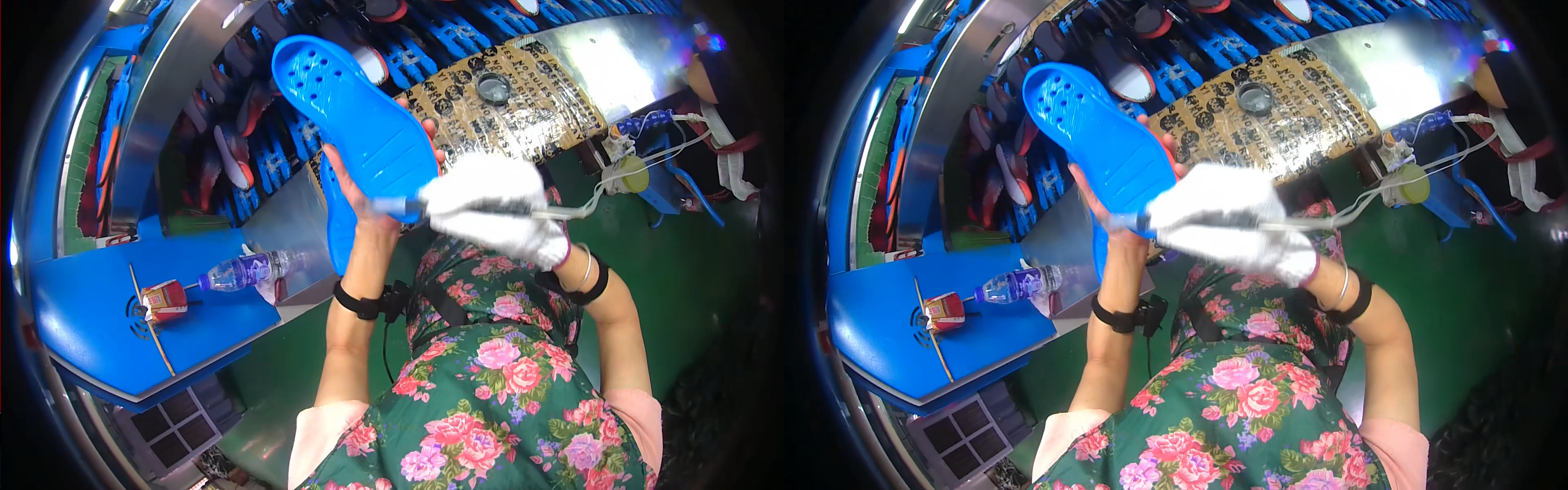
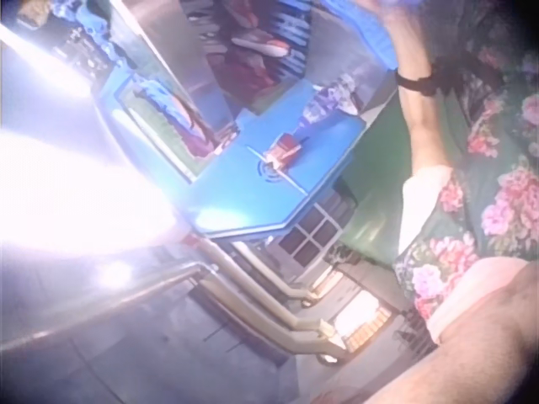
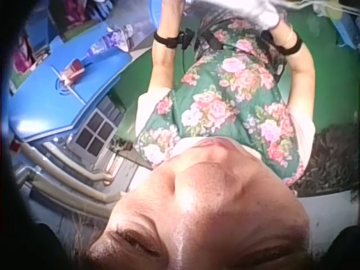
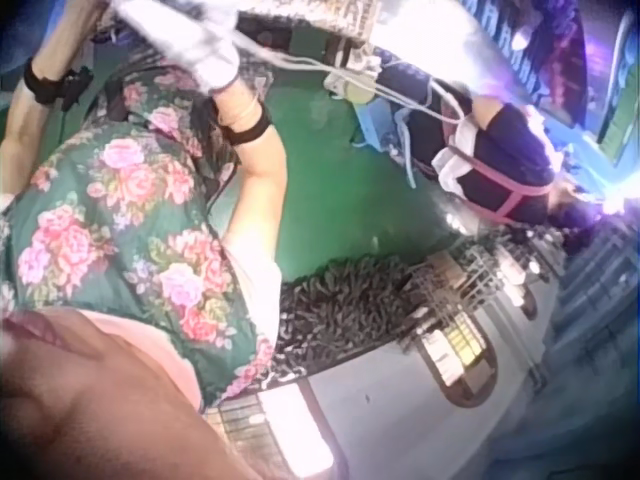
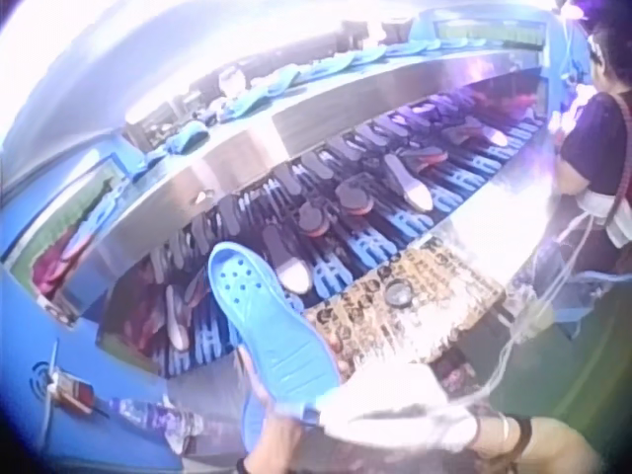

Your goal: The worker uses a brush to apply glue or adhesive to the inner surface of blue shoe soles and then places them onto a conveyor belt system.

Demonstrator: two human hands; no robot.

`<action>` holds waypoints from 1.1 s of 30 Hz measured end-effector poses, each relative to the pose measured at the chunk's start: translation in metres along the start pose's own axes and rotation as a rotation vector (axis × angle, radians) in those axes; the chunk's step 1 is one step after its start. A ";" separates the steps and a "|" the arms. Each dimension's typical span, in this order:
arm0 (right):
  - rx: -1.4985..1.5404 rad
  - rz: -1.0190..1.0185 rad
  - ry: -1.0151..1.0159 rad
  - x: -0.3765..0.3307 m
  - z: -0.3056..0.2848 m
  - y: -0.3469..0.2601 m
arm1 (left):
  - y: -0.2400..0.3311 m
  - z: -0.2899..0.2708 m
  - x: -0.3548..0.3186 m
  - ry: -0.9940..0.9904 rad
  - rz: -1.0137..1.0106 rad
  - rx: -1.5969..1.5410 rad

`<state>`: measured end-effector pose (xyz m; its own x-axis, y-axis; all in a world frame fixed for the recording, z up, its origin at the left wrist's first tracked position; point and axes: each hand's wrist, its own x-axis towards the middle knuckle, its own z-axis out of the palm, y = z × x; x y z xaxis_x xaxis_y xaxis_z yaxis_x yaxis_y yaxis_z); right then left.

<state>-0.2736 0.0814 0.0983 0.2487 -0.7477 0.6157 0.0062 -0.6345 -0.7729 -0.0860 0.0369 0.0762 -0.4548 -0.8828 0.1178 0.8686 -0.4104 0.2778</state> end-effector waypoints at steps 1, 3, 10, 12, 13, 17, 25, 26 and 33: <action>-0.074 -0.052 0.062 0.006 -0.005 0.002 | -0.001 0.007 0.001 0.081 0.053 -0.012; -0.222 -0.217 -0.030 0.006 -0.006 -0.001 | 0.009 0.002 0.001 0.083 0.037 0.103; 0.013 0.025 0.050 0.001 -0.004 -0.010 | 0.018 0.008 0.000 0.066 -0.045 0.235; -0.141 -0.141 -0.017 0.000 -0.004 -0.007 | 0.025 -0.001 0.001 0.061 -0.086 0.226; -0.254 -0.293 -0.062 -0.001 -0.003 -0.007 | 0.026 -0.001 0.004 0.045 -0.130 0.219; -0.063 -0.137 -0.155 -0.012 0.002 -0.021 | 0.029 0.000 0.003 -0.064 -0.146 0.148; -0.330 -0.287 -0.169 -0.010 -0.001 -0.017 | 0.040 -0.001 0.008 -0.039 -0.295 -0.018; -0.316 -0.309 -0.193 -0.017 0.005 -0.012 | 0.043 -0.006 0.012 -0.141 -0.351 -0.024; -0.069 -0.117 -0.142 -0.007 -0.003 -0.019 | 0.050 0.003 0.009 -0.208 -0.416 0.128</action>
<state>-0.2781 0.0985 0.1087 0.3845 -0.6362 0.6689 -0.0226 -0.7309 -0.6822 -0.0475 0.0096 0.0943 -0.7998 -0.5795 0.1568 0.5792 -0.6762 0.4552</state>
